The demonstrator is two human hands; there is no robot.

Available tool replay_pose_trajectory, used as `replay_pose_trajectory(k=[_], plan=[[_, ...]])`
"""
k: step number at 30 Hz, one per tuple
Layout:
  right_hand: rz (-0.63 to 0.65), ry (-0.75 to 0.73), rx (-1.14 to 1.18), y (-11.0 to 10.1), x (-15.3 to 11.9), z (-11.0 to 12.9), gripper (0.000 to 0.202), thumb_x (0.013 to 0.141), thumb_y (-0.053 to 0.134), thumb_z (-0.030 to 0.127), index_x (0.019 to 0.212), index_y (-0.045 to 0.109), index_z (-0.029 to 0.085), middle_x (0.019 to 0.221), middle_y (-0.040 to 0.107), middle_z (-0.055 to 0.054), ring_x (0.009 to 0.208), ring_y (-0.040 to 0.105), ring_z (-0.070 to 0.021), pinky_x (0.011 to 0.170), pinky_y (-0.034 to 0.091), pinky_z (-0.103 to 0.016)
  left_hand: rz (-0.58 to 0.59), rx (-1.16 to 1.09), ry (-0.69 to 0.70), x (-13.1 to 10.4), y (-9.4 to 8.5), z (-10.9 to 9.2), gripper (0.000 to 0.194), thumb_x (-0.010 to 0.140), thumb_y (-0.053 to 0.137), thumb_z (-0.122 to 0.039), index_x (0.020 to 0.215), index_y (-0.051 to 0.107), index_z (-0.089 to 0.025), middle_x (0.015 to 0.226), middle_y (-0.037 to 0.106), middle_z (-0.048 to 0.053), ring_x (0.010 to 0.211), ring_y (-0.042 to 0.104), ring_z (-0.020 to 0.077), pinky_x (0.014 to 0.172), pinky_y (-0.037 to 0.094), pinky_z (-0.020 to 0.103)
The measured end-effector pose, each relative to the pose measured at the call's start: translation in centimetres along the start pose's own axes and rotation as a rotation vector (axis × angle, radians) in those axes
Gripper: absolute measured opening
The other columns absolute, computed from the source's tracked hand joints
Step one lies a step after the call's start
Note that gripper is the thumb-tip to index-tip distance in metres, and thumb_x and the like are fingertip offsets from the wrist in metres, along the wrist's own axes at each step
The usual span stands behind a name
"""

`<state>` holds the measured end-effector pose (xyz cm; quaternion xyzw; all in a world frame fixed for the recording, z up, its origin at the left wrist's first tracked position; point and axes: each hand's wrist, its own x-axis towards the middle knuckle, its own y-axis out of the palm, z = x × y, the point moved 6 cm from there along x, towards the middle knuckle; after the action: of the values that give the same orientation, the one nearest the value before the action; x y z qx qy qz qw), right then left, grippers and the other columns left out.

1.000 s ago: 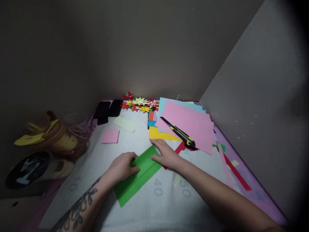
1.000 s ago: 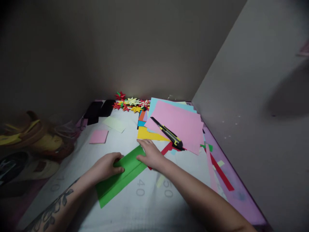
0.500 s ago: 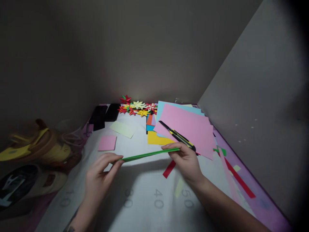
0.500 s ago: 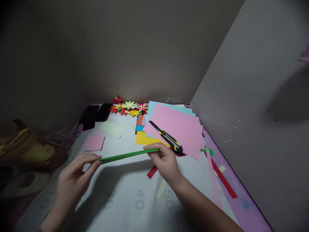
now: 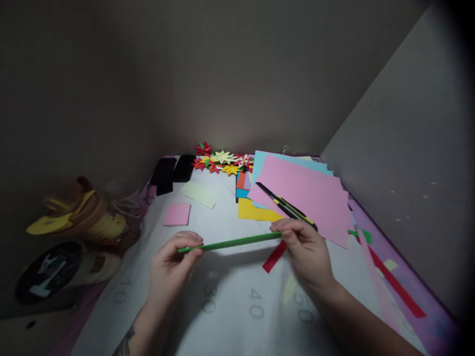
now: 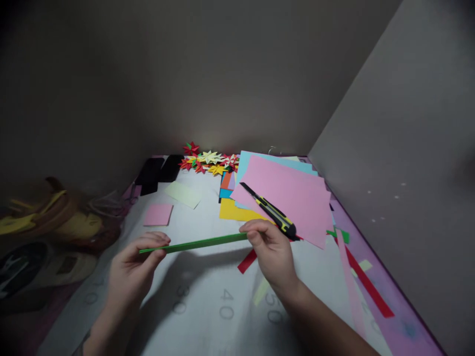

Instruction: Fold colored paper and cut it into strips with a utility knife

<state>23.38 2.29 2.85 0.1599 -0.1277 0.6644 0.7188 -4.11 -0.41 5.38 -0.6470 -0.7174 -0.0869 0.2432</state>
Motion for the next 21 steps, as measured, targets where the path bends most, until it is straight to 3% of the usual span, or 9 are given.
replay_pose_trajectory(k=[3, 6, 11, 15, 18, 20, 21], plan=[[-0.002, 0.016, -0.037, -0.1, -0.1, -0.2, 0.009, 0.089, 0.057, 0.022, 0.087, 0.065, 0.027, 0.086, 0.066, 0.001, 0.087, 0.06, -0.016, 0.08, 0.048, -0.031, -0.002, -0.087, -0.061, -0.3, 0.0, 0.9, 0.008, 0.085, 0.061, -0.02, 0.085, 0.068, -0.024, 0.083, 0.066, 0.002, 0.085, 0.061, 0.0165, 0.078, 0.05, 0.029], [0.045, -0.013, -0.176, 0.0, 0.3, 0.2, 0.01, 0.089, 0.057, 0.021, 0.086, 0.064, 0.026, 0.084, 0.066, 0.0, 0.083, 0.061, -0.0163, 0.074, 0.048, -0.031, -0.04, -0.102, -0.143, -0.7, -0.2, 1.8, 0.016, 0.089, 0.055, -0.027, 0.084, 0.068, -0.02, 0.084, 0.065, 0.005, 0.085, 0.061, 0.0182, 0.074, 0.05, 0.029], [0.36, -0.242, -0.507, 2.5, 0.4, 2.0, 0.01, 0.085, 0.058, 0.019, 0.085, 0.066, 0.025, 0.077, 0.068, -0.001, 0.075, 0.061, -0.0183, 0.074, 0.045, -0.036, -0.064, 0.093, -0.233, -0.8, -0.5, 1.8, 0.027, 0.091, 0.051, -0.035, 0.081, 0.069, -0.018, 0.085, 0.066, 0.005, 0.082, 0.06, 0.0181, 0.067, 0.048, 0.027], [0.547, -0.225, -0.616, 4.6, 0.2, 2.4, 0.014, 0.086, 0.054, 0.02, 0.086, 0.066, 0.025, 0.076, 0.07, -0.001, 0.071, 0.061, -0.0177, 0.075, 0.041, -0.038, -0.011, 0.192, -0.187, 0.0, -0.5, 0.4, 0.03, 0.091, 0.049, -0.038, 0.078, 0.069, -0.02, 0.081, 0.067, 0.004, 0.079, 0.061, 0.0171, 0.067, 0.048, 0.026], [0.443, -0.024, -0.531, 4.7, 1.0, 1.9, 0.015, 0.086, 0.052, 0.025, 0.077, 0.064, 0.022, 0.072, 0.067, -0.001, 0.068, 0.059, -0.0173, 0.068, 0.041, -0.033, -0.218, 0.14, -0.164, 0.8, -1.8, 0.1, 0.026, 0.086, 0.056, -0.044, 0.097, 0.066, -0.022, 0.099, 0.067, 0.005, 0.093, 0.061, 0.0184, 0.08, 0.049, 0.029], [0.281, 0.194, -0.365, 4.6, 1.4, 0.8, 0.018, 0.083, 0.055, 0.034, 0.072, 0.06, 0.021, 0.066, 0.062, 0.0, 0.062, 0.056, -0.016, 0.058, 0.04, -0.029, -0.363, -0.006, -0.194, 0.9, -2.0, 0.6, 0.055, 0.077, 0.065, -0.051, 0.123, 0.05, -0.026, 0.124, 0.057, 0.009, 0.111, 0.056, 0.0211, 0.088, 0.047, 0.032], [0.214, 0.3, -0.255, 4.8, 1.4, 0.0, 0.02, 0.081, 0.057, 0.038, 0.071, 0.058, 0.02, 0.063, 0.059, 0.001, 0.057, 0.053, -0.0149, 0.053, 0.039, -0.027, -0.366, -0.103, -0.239, 0.9, -1.3, 1.2, 0.074, 0.071, 0.07, -0.054, 0.133, 0.039, -0.028, 0.134, 0.049, 0.012, 0.118, 0.052, 0.0228, 0.09, 0.046, 0.033]])
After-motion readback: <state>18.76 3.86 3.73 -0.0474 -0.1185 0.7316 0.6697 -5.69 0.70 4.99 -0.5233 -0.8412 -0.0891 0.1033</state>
